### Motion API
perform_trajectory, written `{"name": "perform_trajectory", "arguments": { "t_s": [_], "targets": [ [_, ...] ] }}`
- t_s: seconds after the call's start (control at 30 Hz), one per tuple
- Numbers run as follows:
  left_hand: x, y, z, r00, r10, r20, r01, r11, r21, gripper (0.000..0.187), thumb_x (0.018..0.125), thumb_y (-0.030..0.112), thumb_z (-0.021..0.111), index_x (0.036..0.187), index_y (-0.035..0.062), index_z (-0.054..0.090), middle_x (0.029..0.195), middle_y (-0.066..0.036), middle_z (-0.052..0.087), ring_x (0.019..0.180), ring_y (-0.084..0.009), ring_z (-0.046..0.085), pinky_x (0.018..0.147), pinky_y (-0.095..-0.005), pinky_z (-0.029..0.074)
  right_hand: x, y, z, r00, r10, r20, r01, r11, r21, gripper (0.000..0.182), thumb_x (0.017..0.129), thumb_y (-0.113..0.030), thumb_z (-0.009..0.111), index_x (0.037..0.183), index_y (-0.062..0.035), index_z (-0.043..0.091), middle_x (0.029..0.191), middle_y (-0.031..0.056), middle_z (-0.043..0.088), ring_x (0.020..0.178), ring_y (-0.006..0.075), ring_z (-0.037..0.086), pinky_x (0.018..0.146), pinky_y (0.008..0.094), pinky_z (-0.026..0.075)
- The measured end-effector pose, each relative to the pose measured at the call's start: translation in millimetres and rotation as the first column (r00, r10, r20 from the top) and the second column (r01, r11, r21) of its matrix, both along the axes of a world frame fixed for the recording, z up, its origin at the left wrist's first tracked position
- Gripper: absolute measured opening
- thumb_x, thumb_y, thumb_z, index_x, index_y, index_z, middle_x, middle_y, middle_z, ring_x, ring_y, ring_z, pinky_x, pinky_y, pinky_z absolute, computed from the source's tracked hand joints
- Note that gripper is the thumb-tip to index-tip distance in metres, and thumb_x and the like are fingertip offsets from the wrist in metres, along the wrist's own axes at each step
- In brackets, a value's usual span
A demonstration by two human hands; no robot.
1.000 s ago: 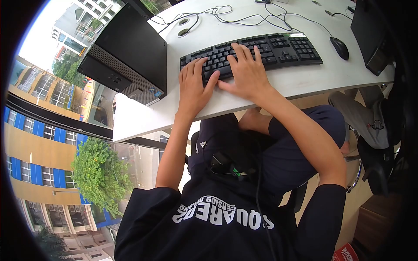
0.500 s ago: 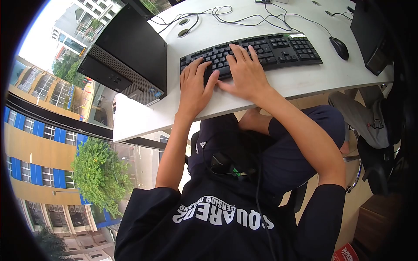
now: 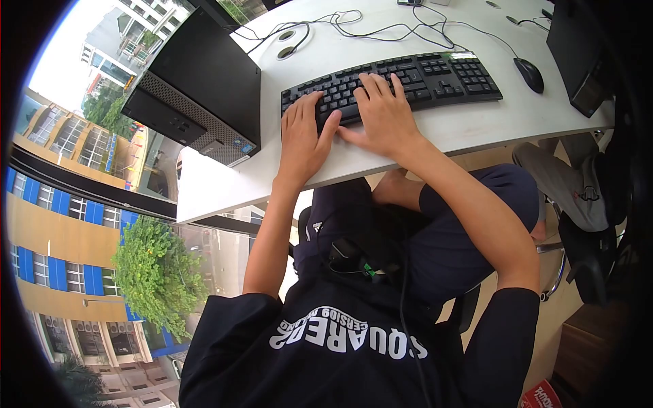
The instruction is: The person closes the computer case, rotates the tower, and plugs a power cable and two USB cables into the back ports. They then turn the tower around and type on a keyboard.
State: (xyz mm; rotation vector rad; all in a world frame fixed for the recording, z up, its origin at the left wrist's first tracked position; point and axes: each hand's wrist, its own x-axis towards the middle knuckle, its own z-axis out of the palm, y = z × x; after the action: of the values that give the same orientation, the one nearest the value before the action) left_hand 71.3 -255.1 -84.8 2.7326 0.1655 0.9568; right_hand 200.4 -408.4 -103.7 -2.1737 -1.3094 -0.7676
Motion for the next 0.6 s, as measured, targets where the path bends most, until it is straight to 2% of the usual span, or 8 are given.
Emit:
{"name": "perform_trajectory", "arguments": {
  "t_s": [0.3, 0.4, 0.6],
  "targets": [
    [0.0, 2.5, -1.7, 1.000, -0.005, -0.024, 0.006, 0.999, 0.043, 0.047, 0.106, 0.038, 0.063, 0.134, 0.0009, 0.066, 0.146, -0.019, 0.061, 0.139, -0.0382, 0.052, 0.120, -0.0497, 0.034, 1.5, 1.4, -3.0, 1.000, 0.009, 0.016, -0.010, 0.999, 0.050, 0.075, 0.082, -0.059, 0.079, 0.122, 0.0033, 0.068, 0.143, 0.0208, 0.057, 0.140, 0.0345, 0.049, 0.122, 0.0616, 0.031],
    [-0.8, 1.3, -0.6, 0.999, 0.011, -0.044, -0.009, 0.999, 0.052, 0.044, 0.109, 0.036, 0.060, 0.137, 0.0033, 0.065, 0.148, -0.018, 0.061, 0.142, -0.0369, 0.051, 0.122, -0.0470, 0.033, 1.5, 1.2, -2.2, 0.999, 0.025, 0.029, -0.027, 0.997, 0.075, 0.073, 0.082, -0.058, 0.080, 0.120, 0.0035, 0.069, 0.145, 0.0213, 0.056, 0.139, 0.0347, 0.050, 0.122, 0.0615, 0.031],
    [0.3, 0.2, -2.7, 1.000, -0.005, 0.018, 0.005, 0.999, 0.032, 0.047, 0.105, 0.038, 0.065, 0.134, 0.0011, 0.067, 0.143, -0.019, 0.062, 0.138, -0.0377, 0.052, 0.120, -0.0494, 0.034, 0.6, 0.0, -0.4, 1.000, 0.028, 0.013, -0.028, 0.999, 0.022, 0.070, 0.082, -0.057, 0.080, 0.116, 0.0037, 0.072, 0.147, 0.0228, 0.055, 0.140, 0.0349, 0.050, 0.122, 0.0616, 0.031]
  ]
}}
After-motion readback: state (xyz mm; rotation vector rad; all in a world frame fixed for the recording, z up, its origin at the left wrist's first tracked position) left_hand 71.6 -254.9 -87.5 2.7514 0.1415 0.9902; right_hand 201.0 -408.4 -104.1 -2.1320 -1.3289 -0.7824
